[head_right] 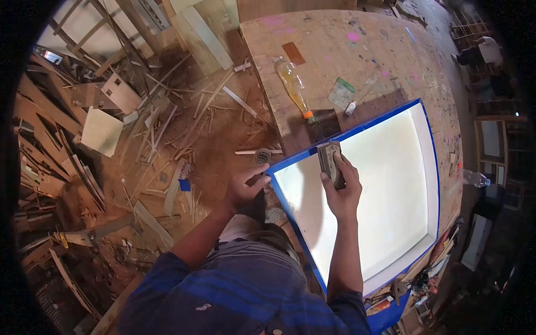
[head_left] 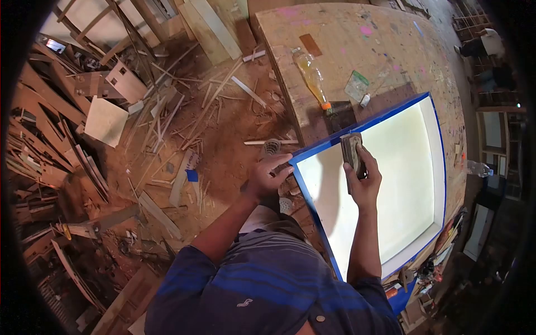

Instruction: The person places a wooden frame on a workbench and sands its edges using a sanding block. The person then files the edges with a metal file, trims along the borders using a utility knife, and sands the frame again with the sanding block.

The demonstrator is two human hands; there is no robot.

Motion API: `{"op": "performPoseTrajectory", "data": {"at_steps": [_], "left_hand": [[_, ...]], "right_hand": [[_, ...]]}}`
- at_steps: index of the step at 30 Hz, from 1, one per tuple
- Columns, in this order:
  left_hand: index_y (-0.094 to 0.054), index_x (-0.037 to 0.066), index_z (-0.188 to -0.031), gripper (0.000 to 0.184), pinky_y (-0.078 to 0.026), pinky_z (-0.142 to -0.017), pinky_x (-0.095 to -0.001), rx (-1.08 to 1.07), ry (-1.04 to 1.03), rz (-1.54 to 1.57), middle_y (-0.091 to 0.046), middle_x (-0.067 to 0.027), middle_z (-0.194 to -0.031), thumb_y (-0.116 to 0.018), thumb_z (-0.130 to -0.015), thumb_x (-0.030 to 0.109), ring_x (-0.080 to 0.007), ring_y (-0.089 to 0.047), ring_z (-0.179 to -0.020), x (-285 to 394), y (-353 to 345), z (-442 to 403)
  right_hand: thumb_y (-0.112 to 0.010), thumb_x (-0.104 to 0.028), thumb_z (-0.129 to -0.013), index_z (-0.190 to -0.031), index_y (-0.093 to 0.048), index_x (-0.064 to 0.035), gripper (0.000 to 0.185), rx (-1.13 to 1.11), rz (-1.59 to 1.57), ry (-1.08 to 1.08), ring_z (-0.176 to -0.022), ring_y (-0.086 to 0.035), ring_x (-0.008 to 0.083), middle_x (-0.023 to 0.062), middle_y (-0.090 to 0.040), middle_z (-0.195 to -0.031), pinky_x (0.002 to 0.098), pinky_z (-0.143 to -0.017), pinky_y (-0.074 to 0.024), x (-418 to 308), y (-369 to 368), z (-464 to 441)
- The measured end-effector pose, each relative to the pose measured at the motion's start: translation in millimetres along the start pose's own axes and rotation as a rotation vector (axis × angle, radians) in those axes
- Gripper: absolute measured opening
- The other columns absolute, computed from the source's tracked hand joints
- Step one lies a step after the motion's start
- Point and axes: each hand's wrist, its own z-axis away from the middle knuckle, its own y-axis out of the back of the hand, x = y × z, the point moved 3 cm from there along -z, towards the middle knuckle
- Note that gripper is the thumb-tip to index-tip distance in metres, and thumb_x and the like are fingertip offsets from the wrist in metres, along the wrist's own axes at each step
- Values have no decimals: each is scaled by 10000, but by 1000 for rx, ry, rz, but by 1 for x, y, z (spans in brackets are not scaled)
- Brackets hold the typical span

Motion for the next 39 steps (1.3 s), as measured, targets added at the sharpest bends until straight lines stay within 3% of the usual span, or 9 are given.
{"op": "performPoseTrajectory", "data": {"at_steps": [7,11,16,22,26,28,32,36,39], "left_hand": [[-848,14,-1148,276,-631,-903,-384,-93,111,-64,-843,-181,-1123,-901,-933,179,-308,-822,-1046,-4,4,-17],[-848,18,-1164,248,-622,-939,-381,-178,122,-87,-845,-177,-1129,-865,-970,170,-295,-819,-1053,13,-8,-37],[-819,20,-1293,275,-602,-975,-359,-363,201,-110,-840,-192,-1185,-769,-1046,130,-253,-806,-1075,24,-45,-73],[-699,-2,-1393,318,-599,-959,-446,-563,136,-305,-794,-246,-1245,-566,-1155,162,-389,-792,-1103,8,-106,-115],[-669,-27,-1465,399,-582,-1062,-442,-534,-31,-262,-759,-267,-1360,-659,-1112,160,-391,-766,-1243,34,-119,-114],[-641,-36,-1524,501,-573,-1104,-441,-553,-65,-300,-739,-286,-1411,-727,-1064,145,-382,-741,-1319,40,-124,-113],[-643,-48,-1518,500,-568,-1127,-448,-556,-104,-360,-728,-285,-1438,-715,-1056,129,-384,-734,-1335,31,-124,-112],[-648,-57,-1512,496,-565,-1137,-448,-580,-128,-417,-724,-287,-1445,-702,-1042,93,-384,-730,-1345,33,-130,-116],[-637,-63,-1524,508,-564,-1134,-434,-610,-106,-446,-718,-298,-1451,-693,-1036,70,-383,-725,-1356,30,-127,-116]], "right_hand": [[-884,-78,-906,-1465,-704,-30,589,137,100,156,-1350,-660,433,285,-665,-1482,488,-1148,-534,1,-39,14],[-911,-98,-830,-1383,-718,-37,589,51,145,215,-1347,-616,472,287,-603,-1542,534,-1132,-515,10,-75,37],[-870,-61,-910,-1494,-583,-12,653,350,62,141,-1372,-614,465,311,-587,-1521,514,-1152,-511,24,-84,24],[-811,-62,-973,-1537,-501,1,646,482,-35,157,-1405,-573,485,348,-496,-1557,522,-1187,-465,47,-107,17],[-751,-136,-1059,-1539,-503,21,562,692,-59,-19,-1410,-579,395,296,-537,-1517,476,-1177,-471,86,-79,-39],[-735,-202,-1089,-1523,-534,29,531,831,-208,-124,-1296,-647,315,211,-640,-1400,427,-1130,-504,110,-32,-94],[-741,-300,-1086,-1448,-588,-2,493,970,-340,-242,-1094,-730,318,221,-744,-1184,451,-998,-562,154,53,-176],[-714,-270,-1123,-1449,-557,23,464,873,-467,-479,-1066,-671,187,147,-712,-1205,398,-986,-552,128,-38,-106],[-758,-226,-1072,-1529,-515,81,602,916,-495,-282,-1344,-649,373,271,-640,-1440,484,-1165,-498,78,-97,-44]]}}
